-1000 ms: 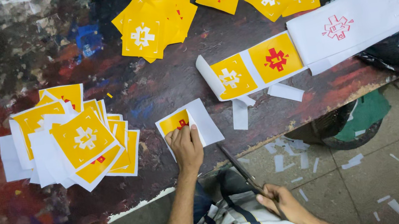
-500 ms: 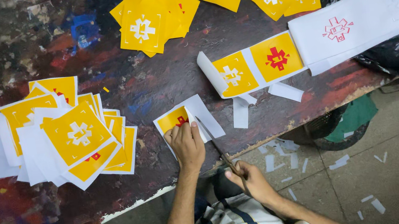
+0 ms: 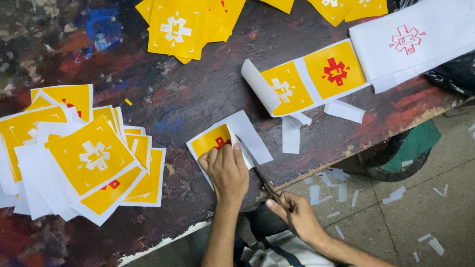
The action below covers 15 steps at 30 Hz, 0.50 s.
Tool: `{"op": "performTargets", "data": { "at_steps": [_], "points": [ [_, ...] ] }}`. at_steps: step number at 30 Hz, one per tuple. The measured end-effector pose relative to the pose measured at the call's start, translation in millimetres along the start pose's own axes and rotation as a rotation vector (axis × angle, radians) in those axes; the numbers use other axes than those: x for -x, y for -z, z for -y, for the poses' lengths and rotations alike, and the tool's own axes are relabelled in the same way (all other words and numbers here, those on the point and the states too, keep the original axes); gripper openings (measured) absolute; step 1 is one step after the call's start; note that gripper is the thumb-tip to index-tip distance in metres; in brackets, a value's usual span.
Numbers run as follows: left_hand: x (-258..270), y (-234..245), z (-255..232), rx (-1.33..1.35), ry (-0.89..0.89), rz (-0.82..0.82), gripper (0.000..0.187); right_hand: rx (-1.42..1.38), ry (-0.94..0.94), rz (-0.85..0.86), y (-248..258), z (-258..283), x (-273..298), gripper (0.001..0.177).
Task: The person uses scissors to trim the white borders from yellow square sheets printed with a red symbol. They handle each sheet one at a time, cut along the edges, and place the trimmed pieces into a growing pile on the table.
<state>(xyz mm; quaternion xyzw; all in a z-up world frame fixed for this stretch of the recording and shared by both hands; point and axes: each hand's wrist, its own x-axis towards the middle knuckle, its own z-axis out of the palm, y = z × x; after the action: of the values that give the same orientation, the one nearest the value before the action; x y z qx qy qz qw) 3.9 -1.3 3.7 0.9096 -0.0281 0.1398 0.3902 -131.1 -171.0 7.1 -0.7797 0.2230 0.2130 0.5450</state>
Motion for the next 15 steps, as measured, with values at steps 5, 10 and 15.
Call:
{"op": "performTargets", "data": {
  "at_steps": [5, 10, 15],
  "points": [
    [0, 1, -1, -0.015, -0.005, 0.013, 0.025, -0.032, 0.008, -0.012, -3, 0, 1, 0.052],
    [-1, 2, -1, -0.031, -0.005, 0.02, 0.026, -0.048, -0.071, -0.002, -2, 16, 3, 0.052],
    [-1, 2, -1, -0.01, 0.005, 0.039, 0.026, -0.074, -0.177, 0.028, -1, 40, -8, 0.047]
  ]
}}
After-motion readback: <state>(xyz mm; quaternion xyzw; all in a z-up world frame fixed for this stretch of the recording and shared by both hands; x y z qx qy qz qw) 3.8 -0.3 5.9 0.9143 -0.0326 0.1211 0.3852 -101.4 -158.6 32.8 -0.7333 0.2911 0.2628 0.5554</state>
